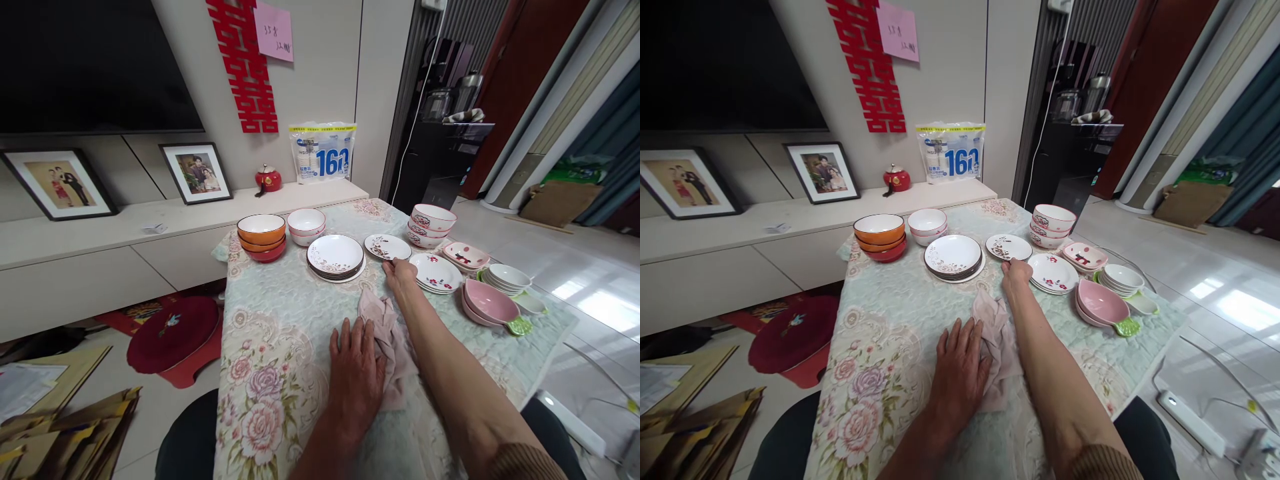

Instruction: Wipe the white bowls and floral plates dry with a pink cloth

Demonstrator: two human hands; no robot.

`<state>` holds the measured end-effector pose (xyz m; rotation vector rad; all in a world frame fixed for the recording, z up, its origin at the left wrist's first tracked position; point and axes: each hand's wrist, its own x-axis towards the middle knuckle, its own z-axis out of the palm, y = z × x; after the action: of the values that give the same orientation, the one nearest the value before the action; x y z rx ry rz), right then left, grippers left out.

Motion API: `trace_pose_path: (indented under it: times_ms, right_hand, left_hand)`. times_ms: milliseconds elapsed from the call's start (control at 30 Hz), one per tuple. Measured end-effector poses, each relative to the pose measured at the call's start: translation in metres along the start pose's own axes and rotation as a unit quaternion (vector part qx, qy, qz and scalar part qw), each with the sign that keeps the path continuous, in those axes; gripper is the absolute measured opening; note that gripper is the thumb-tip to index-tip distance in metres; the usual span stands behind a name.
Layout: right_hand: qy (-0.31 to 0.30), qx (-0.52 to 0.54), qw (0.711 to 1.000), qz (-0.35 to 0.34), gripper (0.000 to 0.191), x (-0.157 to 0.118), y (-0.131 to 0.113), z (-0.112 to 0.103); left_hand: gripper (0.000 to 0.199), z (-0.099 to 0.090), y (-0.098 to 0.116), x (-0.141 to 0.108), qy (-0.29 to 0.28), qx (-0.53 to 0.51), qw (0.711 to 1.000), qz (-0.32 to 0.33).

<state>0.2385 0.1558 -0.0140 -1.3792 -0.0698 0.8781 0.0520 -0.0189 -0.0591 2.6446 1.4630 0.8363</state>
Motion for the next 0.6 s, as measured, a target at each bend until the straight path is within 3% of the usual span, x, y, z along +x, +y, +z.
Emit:
trace_pose_path:
  times_ms: [200, 367, 500, 600]
  right_hand:
    - [-0.024, -0.014, 1.0, -0.004, 0.037, -0.017, 0.002, -0.016]
    - [-0.077, -0.054, 0.995, -0.019, 0.015, -0.042, 0.004, -0.025]
    - [-0.149, -0.125, 0.979, -0.068, 0.008, -0.057, 0.002, -0.014]
    - [-0.173, -0.205, 0.957, -0.111, 0.02, -0.053, 0.0, 0.001]
  left_hand:
    - [0.052, -0.002, 0.0, 0.001, -0.017, -0.004, 1.0, -0.002]
    - [0.053, -0.005, 0.002, 0.001, -0.03, -0.01, 0.999, -0.009]
    - [0.053, -0.007, 0.003, 0.001, -0.044, -0.021, 0.999, -0.019]
    - [0.053, -0.007, 0.003, 0.0, -0.053, -0.029, 0.998, -0.03]
